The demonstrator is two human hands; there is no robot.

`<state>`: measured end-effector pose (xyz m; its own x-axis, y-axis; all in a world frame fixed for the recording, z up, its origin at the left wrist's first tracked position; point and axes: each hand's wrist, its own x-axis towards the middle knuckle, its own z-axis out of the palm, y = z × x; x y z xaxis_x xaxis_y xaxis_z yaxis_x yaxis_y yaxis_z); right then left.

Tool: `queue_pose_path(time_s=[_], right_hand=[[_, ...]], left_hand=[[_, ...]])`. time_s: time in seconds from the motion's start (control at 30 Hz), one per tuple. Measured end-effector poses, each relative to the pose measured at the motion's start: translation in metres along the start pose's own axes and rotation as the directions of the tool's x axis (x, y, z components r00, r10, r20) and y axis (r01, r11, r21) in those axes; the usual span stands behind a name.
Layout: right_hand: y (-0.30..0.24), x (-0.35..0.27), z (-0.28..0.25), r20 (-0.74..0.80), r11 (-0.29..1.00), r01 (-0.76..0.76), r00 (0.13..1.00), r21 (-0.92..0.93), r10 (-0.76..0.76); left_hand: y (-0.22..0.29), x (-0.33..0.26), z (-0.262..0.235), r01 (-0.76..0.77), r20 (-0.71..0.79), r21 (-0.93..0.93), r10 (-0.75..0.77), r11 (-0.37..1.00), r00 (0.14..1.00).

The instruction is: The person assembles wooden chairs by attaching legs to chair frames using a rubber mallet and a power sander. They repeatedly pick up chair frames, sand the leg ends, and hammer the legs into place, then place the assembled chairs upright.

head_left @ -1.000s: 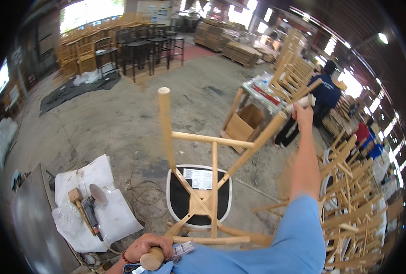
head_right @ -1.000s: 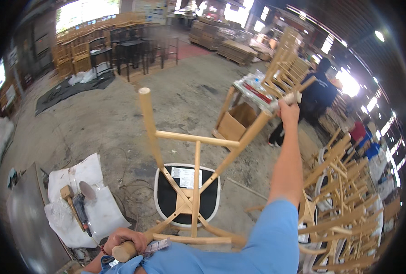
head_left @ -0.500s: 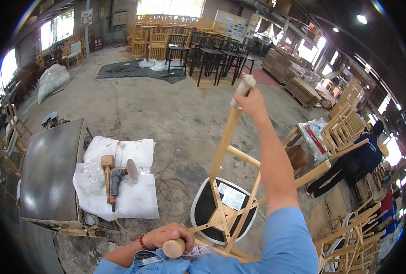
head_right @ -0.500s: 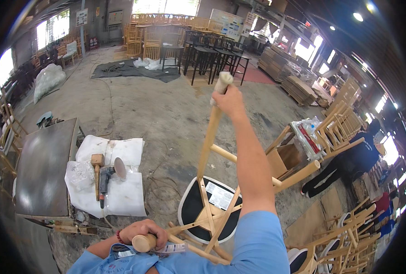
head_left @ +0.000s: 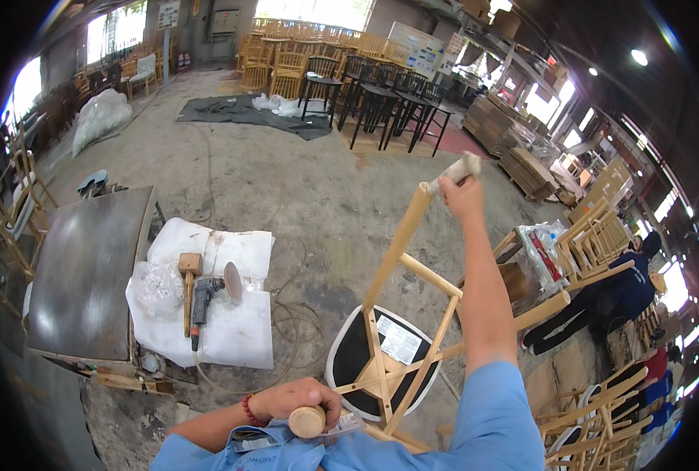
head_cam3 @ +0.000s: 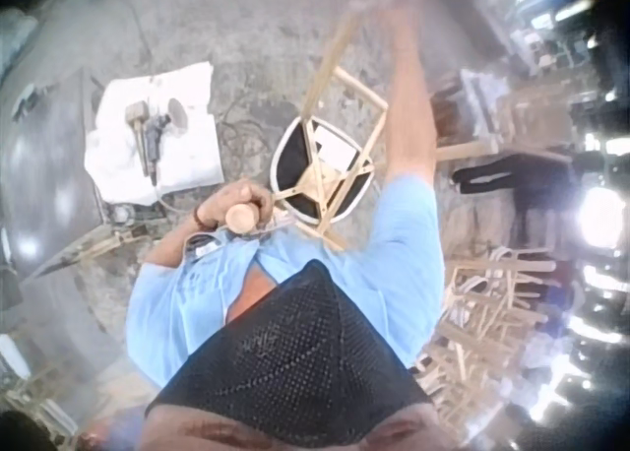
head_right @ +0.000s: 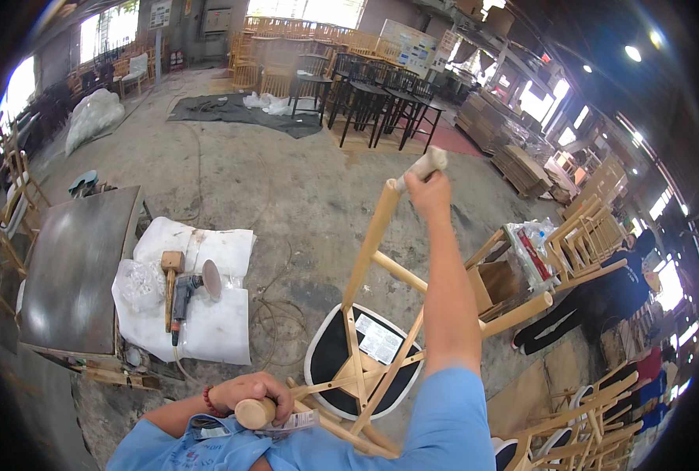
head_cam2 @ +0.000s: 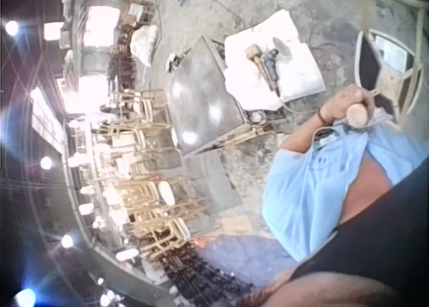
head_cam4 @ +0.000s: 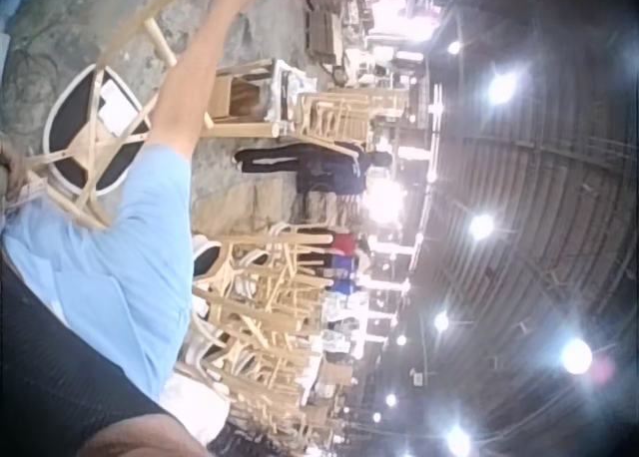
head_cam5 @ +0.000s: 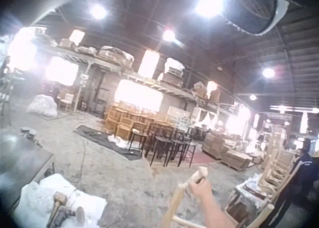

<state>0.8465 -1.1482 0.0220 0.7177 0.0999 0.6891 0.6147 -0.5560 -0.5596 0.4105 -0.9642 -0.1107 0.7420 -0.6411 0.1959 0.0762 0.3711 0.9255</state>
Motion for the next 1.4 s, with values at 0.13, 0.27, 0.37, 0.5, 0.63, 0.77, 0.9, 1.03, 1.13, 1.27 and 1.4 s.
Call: queue_pose_path(time_s=[0.13,0.27,0.37,0.5,0.63,0.77,0.9,1.03,1.13,1.27,1.4], right_hand=[[-0.016,0.01,-0.002,0.146,0.973,-0.215,0.968,0.081,0.201],[-0.052,0.009,0.024,0.313,0.994,-0.109,0.944,-0.002,0.104],[-0.055,0.028,-0.007,0.083,0.928,0.074,0.995,-0.364,-0.046],[-0.106,-0.029,0.042,0.185,0.939,0.311,0.924,0.144,-0.334],[-0.161,-0.151,0.065,0.399,0.673,0.728,0.582,0.131,-0.708],[-0.22,-0.257,0.083,0.701,0.741,0.607,0.393,0.288,-0.595],[-0.236,-0.302,0.094,0.673,0.854,0.458,0.554,0.245,-0.49],[-0.183,-0.33,0.033,0.521,0.953,-0.249,0.844,0.174,0.126],[-0.127,-0.377,-0.075,0.24,0.935,-0.283,0.912,-0.215,0.332],[-0.159,-0.463,-0.098,0.361,0.826,-0.185,0.833,-0.532,0.419],[-0.21,-0.508,-0.081,0.171,0.511,-0.656,0.512,-0.556,0.842]], left_hand=[[0.004,0.001,0.001,0.021,-0.032,0.007,-0.021,1.0,0.999],[0.003,-0.001,0.001,0.001,-0.105,0.026,0.002,1.0,0.995],[0.005,-0.001,0.005,-0.094,-0.045,0.053,0.096,0.994,0.994],[-0.017,-0.01,-0.022,-0.145,-0.305,0.257,0.223,0.955,0.926],[0.004,-0.023,-0.054,-0.144,-0.715,-0.212,-0.053,0.967,0.698],[0.015,-0.053,-0.075,-0.231,-0.76,-0.165,0.025,0.959,0.649],[-0.002,-0.116,-0.09,-0.049,-0.719,-0.157,-0.08,0.986,0.69],[-0.067,-0.246,-0.093,-0.073,-0.921,-0.132,-0.095,0.989,0.377],[-0.132,-0.363,-0.098,0.278,-0.999,-0.042,-0.041,0.96,-0.007],[-0.161,-0.439,-0.094,0.475,-0.915,-0.236,-0.03,0.848,-0.401],[-0.173,-0.457,-0.112,0.547,-0.865,-0.311,0.007,0.777,-0.502]])
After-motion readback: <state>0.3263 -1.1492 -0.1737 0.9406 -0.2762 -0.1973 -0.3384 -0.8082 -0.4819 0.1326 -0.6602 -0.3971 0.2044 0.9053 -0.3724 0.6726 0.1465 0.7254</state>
